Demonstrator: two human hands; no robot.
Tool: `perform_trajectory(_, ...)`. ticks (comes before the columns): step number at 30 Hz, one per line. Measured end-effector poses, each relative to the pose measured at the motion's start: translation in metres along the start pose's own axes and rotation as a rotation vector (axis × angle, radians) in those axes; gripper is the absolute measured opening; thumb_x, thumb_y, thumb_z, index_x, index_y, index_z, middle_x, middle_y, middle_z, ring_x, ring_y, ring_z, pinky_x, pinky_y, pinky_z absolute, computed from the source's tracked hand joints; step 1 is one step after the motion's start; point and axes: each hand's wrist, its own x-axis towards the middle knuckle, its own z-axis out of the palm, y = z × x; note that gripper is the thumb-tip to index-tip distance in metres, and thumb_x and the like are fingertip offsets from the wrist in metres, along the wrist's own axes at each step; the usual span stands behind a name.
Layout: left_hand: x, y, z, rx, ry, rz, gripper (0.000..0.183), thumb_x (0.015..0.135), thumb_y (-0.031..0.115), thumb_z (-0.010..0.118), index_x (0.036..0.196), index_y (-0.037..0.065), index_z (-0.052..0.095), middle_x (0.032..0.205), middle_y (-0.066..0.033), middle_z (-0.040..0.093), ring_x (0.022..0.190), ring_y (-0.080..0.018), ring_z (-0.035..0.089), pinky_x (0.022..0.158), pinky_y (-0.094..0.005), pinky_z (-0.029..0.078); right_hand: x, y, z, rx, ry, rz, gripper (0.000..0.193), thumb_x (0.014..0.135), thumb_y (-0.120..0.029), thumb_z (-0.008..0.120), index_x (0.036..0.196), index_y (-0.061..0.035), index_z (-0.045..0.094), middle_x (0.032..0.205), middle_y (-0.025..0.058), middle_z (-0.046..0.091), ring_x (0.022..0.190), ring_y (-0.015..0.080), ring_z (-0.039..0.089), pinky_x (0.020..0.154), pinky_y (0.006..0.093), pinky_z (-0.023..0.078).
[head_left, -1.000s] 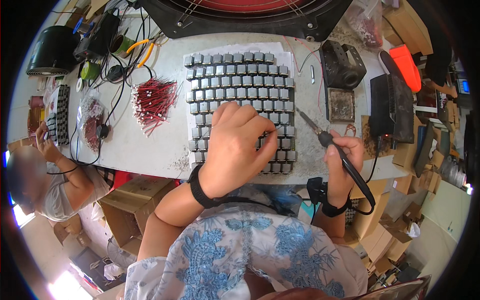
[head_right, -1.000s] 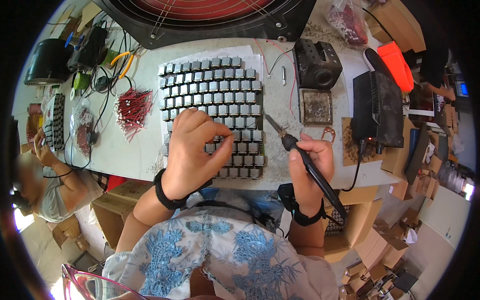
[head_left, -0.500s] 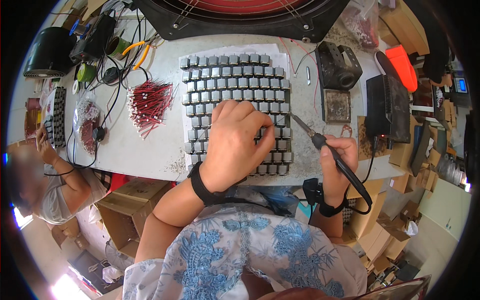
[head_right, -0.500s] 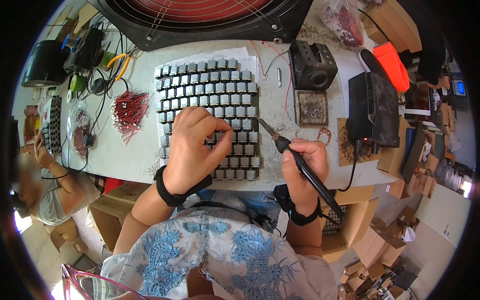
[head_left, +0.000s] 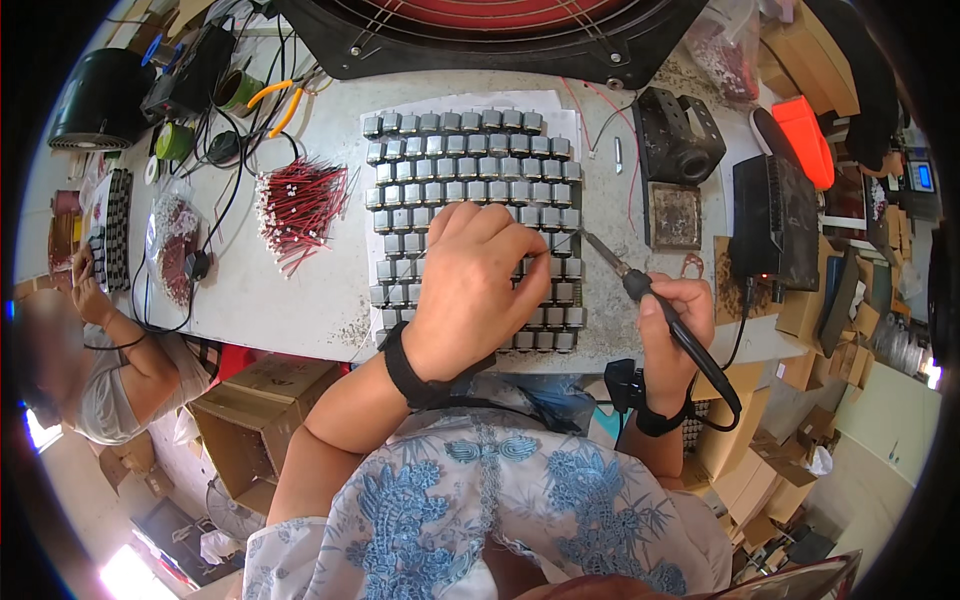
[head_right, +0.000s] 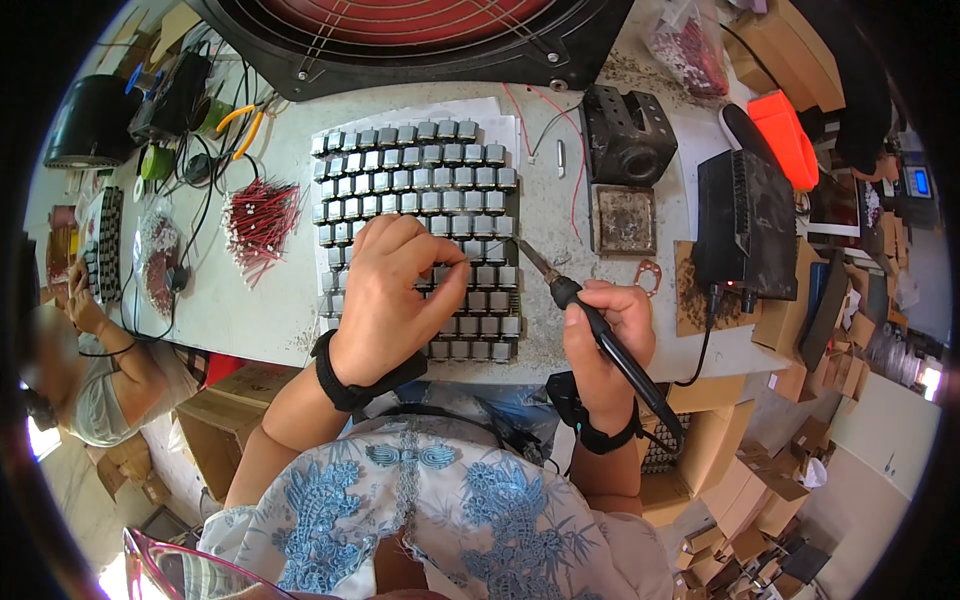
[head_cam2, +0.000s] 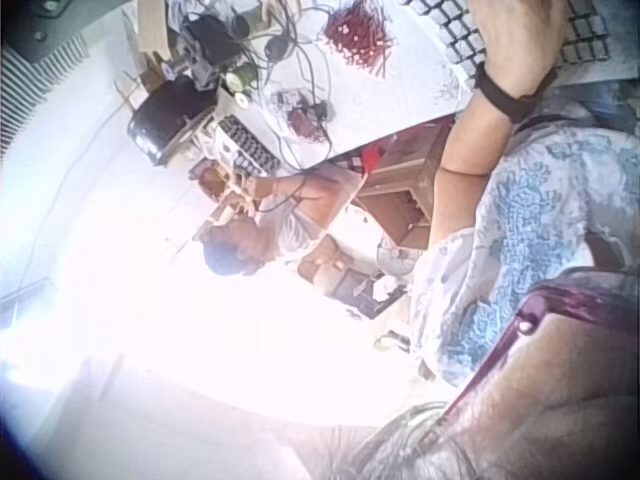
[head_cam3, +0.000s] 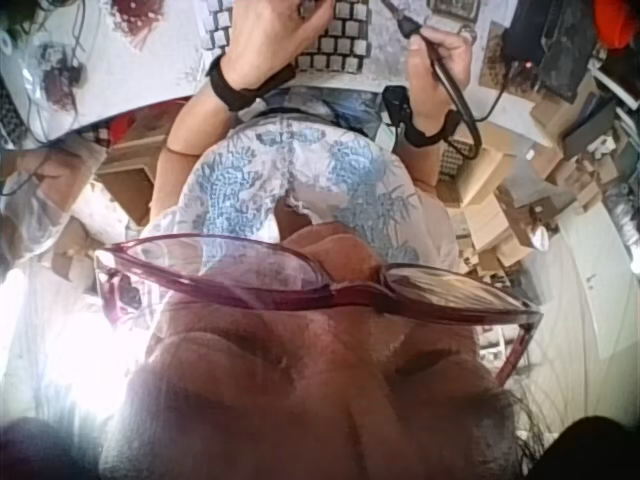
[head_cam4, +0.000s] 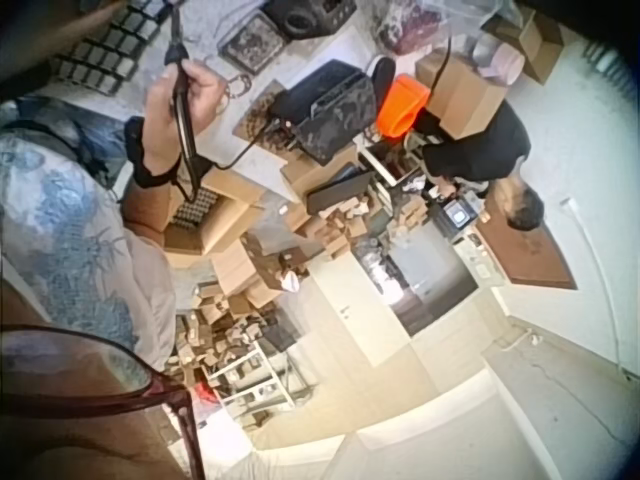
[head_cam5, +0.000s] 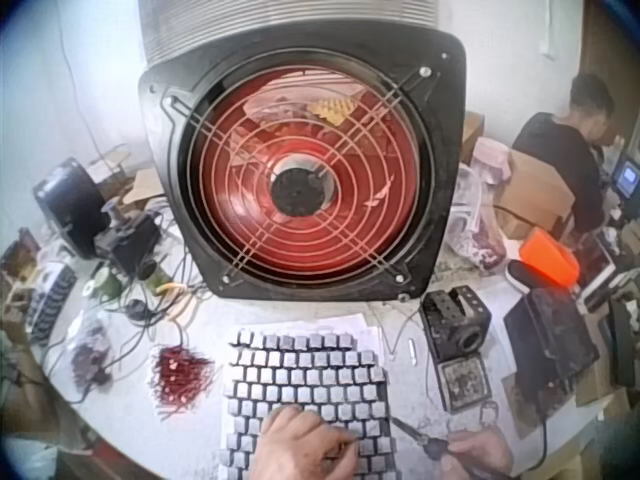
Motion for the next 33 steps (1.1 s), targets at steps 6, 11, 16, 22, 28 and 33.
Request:
perform_trajectory(6,0.0,-0.002,0.001,0.001,0.002,-0.004,0.007,0.07,0.005,0.07,0.076,0.007,0.065,0.068,-0.0048,0.049,0.069,-0.0235,0.048,0.068,-0.0355,0.037,0.0,0.002,0.0,-0.036,0.001,-0.013,0.02,0.083,0.0,0.063,0.1,0.0015,0.053,0.104,0.0154,0.055,0.081,0.0121,0.059,0.073,0.0241,0.048)
perform_trajectory(11,-0.004,-0.005,-0.004,0.014,0.027,-0.014,0.008,0.07,0.005,0.07,0.077,0.007,0.065,0.068,-0.0049,0.049,0.07,-0.0236,0.048,0.068,-0.0355,0.037,-0.001,-0.004,0.002,-0.014,0.054,-0.005,0.02,0.083,-0.001,0.064,0.1,0.0006,0.054,0.101,0.014,0.055,0.086,0.0132,0.058,0.081,0.0266,0.047)
perform_trajectory(16,-0.006,-0.007,-0.006,-0.004,0.019,-0.046,0.008,0.07,0.005,0.07,0.077,0.007,0.066,0.067,-0.0049,0.049,0.07,-0.0236,0.049,0.069,-0.0356,0.038,0.002,-0.006,0.006,-0.127,-0.014,-0.098,0.02,0.082,-0.001,0.064,0.1,0.0003,0.054,0.103,0.0153,0.055,0.085,0.0129,0.058,0.081,0.0266,0.046)
perform_trajectory(22,-0.006,-0.009,-0.003,-0.016,0.014,-0.034,0.007,0.07,0.006,0.07,0.077,0.006,0.066,0.067,-0.0049,0.049,0.07,-0.0238,0.049,0.069,-0.0357,0.038,0.002,-0.01,0.011,-0.057,0.009,-0.011,0.021,0.081,-0.002,0.065,0.099,0.0011,0.054,0.103,0.0164,0.055,0.08,0.0123,0.059,0.076,0.0253,0.047)
perform_trajectory(28,-0.006,-0.01,-0.002,-0.001,0.024,-0.036,0.008,0.07,0.006,0.07,0.077,0.006,0.066,0.067,-0.0051,0.049,0.07,-0.0241,0.049,0.069,-0.036,0.038,0.002,-0.01,0.01,-0.075,-0.003,0.013,0.022,0.081,-0.002,0.066,0.099,0.0011,0.055,0.102,0.016,0.057,0.078,0.0126,0.06,0.076,0.0255,0.048)
perform_trajectory(33,-0.007,-0.01,-0.002,0.004,0.014,-0.039,0.008,0.07,0.006,0.07,0.077,0.006,0.066,0.067,-0.0052,0.05,0.07,-0.0242,0.049,0.069,-0.0357,0.038,0.004,-0.01,0.011,-0.111,-0.035,-0.027,0.021,0.081,-0.002,0.066,0.099,0.0008,0.055,0.101,0.015,0.057,0.079,0.0139,0.061,0.079,0.0269,0.047)
